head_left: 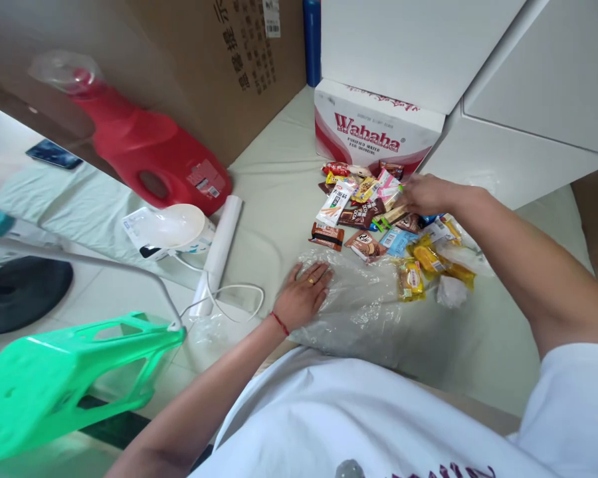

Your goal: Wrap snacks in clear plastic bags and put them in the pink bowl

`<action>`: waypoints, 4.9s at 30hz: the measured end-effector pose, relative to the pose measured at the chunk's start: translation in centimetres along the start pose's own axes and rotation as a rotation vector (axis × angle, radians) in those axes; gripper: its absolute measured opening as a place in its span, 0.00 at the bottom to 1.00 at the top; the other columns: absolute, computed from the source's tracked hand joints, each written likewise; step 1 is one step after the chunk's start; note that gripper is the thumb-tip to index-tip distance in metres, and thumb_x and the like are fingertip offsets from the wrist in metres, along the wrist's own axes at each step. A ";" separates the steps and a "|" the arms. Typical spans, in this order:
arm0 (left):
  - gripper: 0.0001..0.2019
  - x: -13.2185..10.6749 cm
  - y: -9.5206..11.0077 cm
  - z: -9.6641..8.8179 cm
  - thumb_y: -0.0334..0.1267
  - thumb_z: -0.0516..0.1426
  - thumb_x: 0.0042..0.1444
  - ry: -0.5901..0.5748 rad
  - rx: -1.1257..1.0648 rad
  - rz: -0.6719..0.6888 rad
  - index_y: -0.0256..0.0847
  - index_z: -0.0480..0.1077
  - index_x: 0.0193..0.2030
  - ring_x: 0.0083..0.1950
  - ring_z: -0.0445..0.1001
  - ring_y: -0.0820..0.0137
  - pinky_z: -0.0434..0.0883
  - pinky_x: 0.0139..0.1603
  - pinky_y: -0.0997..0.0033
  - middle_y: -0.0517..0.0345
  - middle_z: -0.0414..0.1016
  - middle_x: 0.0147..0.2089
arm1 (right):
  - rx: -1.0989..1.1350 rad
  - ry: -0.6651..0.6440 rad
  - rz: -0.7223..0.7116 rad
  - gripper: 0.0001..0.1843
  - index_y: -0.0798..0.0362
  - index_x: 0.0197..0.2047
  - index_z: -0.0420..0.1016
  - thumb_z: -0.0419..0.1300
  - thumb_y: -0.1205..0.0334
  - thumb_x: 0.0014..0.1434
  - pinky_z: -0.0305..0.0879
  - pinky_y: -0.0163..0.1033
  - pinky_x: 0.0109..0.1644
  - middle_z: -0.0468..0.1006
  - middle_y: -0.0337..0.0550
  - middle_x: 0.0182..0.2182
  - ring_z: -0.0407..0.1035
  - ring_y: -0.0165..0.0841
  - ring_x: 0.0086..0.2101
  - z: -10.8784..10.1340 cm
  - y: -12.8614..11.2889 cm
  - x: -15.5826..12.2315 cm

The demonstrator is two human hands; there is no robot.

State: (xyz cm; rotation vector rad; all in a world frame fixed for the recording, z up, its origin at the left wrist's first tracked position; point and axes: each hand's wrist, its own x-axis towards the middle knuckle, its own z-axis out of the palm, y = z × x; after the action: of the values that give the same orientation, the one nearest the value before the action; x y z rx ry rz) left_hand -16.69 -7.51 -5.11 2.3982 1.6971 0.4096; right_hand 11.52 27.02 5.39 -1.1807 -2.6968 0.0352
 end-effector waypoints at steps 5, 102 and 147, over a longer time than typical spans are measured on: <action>0.24 0.0 0.0 0.0 0.41 0.46 0.73 -0.007 -0.012 -0.008 0.45 0.62 0.73 0.76 0.60 0.56 0.48 0.77 0.41 0.48 0.62 0.75 | -0.046 -0.405 -0.198 0.33 0.75 0.40 0.81 0.50 0.48 0.64 0.55 0.45 0.52 0.79 0.57 0.53 0.66 0.38 0.54 -0.8 -2.8 2.0; 0.53 3.3 -2.8 -0.8 0.51 0.68 0.50 0.319 -0.352 -0.464 0.41 0.44 0.76 0.69 0.64 0.47 0.65 0.67 0.45 0.34 0.61 0.71 | 0.075 -0.514 0.078 0.22 0.57 0.51 0.81 0.48 0.55 0.72 0.62 0.38 0.41 0.84 0.56 0.44 0.77 0.42 0.43 5.1 -22.5 -2.6; 0.04 4.1 -6.7 -0.3 0.28 0.60 0.46 0.333 -0.625 -0.466 0.40 0.72 0.29 0.40 0.69 0.66 0.67 0.46 0.66 0.58 0.70 0.33 | 0.260 -0.227 -0.480 0.19 0.54 0.59 0.73 0.49 0.71 0.71 0.67 0.46 0.51 0.77 0.54 0.46 0.70 0.41 0.45 7.2 -21.9 -18.9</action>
State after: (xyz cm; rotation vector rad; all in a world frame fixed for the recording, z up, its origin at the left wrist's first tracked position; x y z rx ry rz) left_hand -21.47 -1.40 -6.26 1.5053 1.8230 1.1044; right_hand 6.77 -1.28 -2.65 -0.4640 -2.9784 0.4567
